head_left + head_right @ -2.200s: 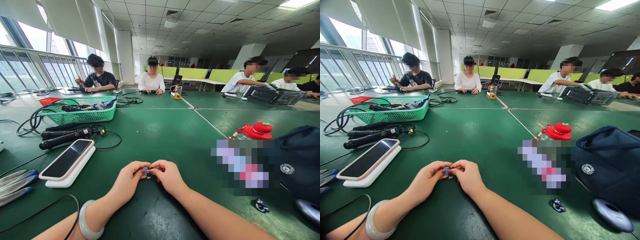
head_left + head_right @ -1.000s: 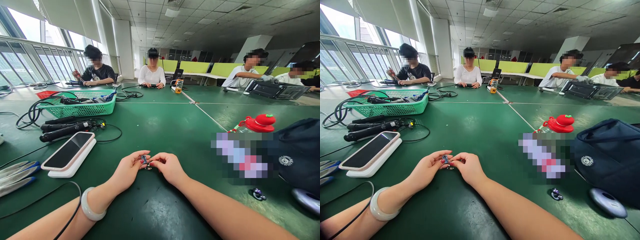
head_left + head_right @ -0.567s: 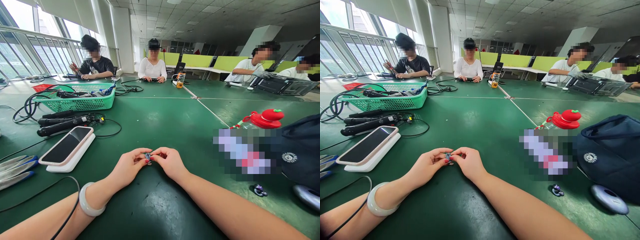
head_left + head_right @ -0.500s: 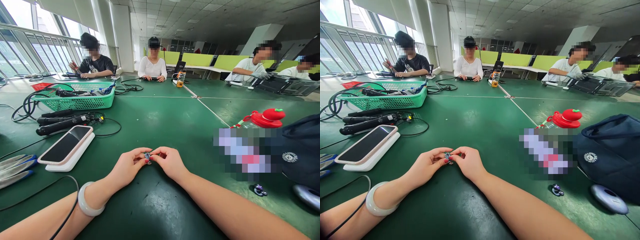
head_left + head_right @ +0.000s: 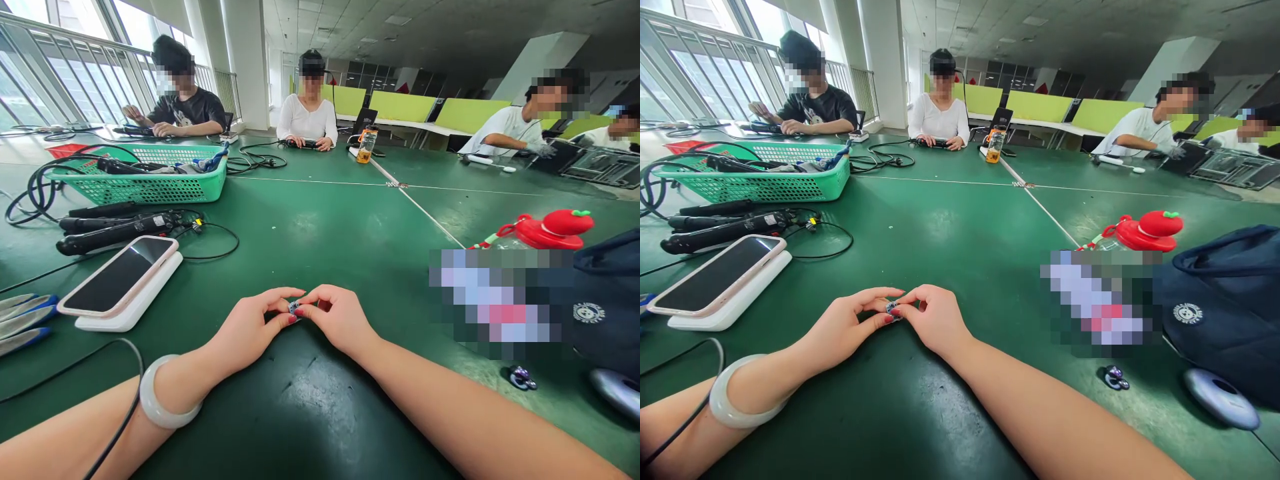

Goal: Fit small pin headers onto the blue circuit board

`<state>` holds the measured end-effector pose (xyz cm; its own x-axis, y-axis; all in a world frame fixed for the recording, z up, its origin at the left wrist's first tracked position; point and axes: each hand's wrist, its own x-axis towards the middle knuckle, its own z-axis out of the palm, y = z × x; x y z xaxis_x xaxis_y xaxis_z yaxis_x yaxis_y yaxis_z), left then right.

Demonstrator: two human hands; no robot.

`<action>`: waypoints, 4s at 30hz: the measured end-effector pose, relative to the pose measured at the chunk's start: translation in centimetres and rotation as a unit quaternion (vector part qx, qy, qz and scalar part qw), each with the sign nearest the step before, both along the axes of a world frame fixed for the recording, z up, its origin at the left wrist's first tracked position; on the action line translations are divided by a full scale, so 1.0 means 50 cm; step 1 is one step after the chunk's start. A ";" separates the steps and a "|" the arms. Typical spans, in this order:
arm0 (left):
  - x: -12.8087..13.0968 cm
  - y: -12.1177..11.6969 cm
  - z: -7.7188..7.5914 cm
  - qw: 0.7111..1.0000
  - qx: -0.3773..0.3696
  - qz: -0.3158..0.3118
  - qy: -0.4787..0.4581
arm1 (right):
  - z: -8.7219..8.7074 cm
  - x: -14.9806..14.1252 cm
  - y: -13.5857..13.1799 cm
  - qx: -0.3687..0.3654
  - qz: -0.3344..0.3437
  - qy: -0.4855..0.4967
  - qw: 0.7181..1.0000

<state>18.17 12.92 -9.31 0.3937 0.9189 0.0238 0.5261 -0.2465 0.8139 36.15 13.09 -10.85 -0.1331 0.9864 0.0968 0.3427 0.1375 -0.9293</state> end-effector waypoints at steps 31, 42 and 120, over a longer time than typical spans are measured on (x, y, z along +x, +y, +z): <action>0.000 0.006 0.004 0.999 -0.042 -0.009 0.005 | -0.003 0.007 0.006 0.021 0.080 -0.101 0.991; 0.000 0.006 0.005 0.999 -0.046 -0.013 0.011 | -0.004 0.006 0.005 0.039 0.082 -0.118 0.989; -0.002 0.006 0.003 0.998 -0.035 -0.033 0.041 | 0.000 0.007 0.003 0.040 0.101 -0.138 0.984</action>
